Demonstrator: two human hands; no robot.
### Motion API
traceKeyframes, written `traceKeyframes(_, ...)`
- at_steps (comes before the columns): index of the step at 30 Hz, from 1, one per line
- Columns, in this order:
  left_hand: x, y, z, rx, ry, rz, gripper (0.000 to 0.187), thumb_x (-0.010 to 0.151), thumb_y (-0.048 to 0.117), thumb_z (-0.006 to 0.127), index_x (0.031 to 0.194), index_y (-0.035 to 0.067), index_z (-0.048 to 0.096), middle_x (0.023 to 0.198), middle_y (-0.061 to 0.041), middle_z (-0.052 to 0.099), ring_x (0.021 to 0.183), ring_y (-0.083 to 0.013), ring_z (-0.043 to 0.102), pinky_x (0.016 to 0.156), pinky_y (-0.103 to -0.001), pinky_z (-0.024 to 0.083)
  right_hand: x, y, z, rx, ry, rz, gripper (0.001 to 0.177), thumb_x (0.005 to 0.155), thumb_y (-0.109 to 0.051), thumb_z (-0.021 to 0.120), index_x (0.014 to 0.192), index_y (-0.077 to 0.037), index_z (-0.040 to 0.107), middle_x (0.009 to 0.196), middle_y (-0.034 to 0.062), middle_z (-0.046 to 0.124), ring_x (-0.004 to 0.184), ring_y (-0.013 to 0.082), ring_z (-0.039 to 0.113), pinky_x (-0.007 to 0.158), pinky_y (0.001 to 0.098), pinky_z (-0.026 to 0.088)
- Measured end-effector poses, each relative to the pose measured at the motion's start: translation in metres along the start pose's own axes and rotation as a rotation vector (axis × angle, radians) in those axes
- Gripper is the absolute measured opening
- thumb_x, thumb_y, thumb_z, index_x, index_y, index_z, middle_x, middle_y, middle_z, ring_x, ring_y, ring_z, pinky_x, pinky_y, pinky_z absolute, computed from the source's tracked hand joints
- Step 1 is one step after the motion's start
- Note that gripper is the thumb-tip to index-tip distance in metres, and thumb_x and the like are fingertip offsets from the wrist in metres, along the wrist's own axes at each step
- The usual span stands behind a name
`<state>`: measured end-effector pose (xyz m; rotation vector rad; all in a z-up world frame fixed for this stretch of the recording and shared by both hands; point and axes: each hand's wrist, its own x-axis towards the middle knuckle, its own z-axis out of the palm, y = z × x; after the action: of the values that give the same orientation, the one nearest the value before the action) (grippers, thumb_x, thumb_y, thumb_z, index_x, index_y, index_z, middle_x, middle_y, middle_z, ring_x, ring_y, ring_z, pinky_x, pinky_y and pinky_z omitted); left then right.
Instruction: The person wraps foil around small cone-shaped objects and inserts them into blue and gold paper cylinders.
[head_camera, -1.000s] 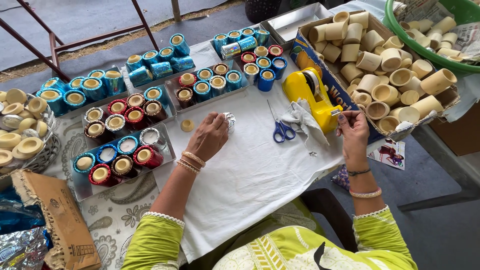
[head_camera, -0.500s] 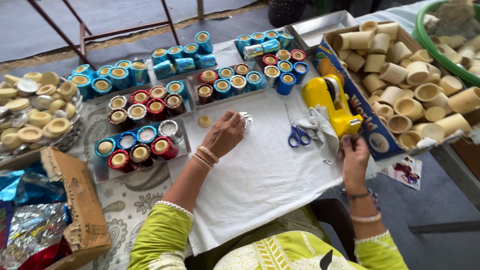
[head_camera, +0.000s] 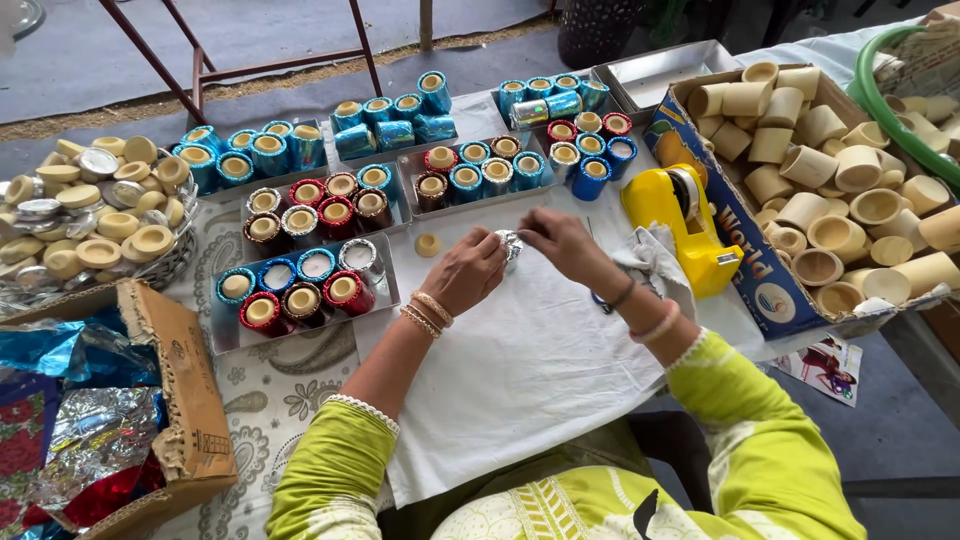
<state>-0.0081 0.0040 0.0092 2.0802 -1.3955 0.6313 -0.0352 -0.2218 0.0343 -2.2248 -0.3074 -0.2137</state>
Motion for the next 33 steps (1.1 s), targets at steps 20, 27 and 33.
traceKeyframes(20, 0.001, 0.001, 0.002, 0.041, -0.029, 0.018, 0.015, 0.089, 0.009, 0.071, 0.098, -0.001, 0.064, 0.1, -0.011, 0.064, 0.104, -0.0296, 0.062, 0.091, -0.039, 0.056, 0.019, 0.005, 0.02, 0.108, -0.15, 0.152, 0.016, 0.096, -0.015, 0.071, 0.108, -0.006, 0.064, 0.069, -0.0006, 0.057, 0.063, 0.0061, 0.052, 0.057, 0.026, 0.048)
traceKeyframes(27, 0.001, -0.003, 0.0, -0.083, -0.006, -0.116, 0.03, 0.089, 0.015, 0.075, 0.11, -0.001, 0.06, 0.102, -0.014, 0.064, 0.105, -0.0325, 0.062, 0.089, -0.043, 0.055, 0.021, 0.05, 0.03, 0.595, -0.162, 0.136, 0.046, 0.094, -0.012, 0.076, 0.127, -0.011, 0.044, 0.082, -0.0094, 0.037, 0.072, 0.0026, 0.045, 0.067, 0.0214, 0.053)
traceKeyframes(33, -0.004, -0.009, 0.005, -0.057, 0.072, -0.095, 0.03, 0.087, 0.018, 0.076, 0.11, -0.001, 0.068, 0.109, -0.014, 0.066, 0.109, -0.0313, 0.063, 0.092, -0.041, 0.055, 0.017, 0.053, 0.034, 0.667, -0.159, 0.335, 0.045, 0.092, -0.023, 0.076, 0.12, -0.017, 0.042, 0.082, -0.008, 0.045, 0.067, 0.0011, 0.044, 0.049, 0.0196, 0.031)
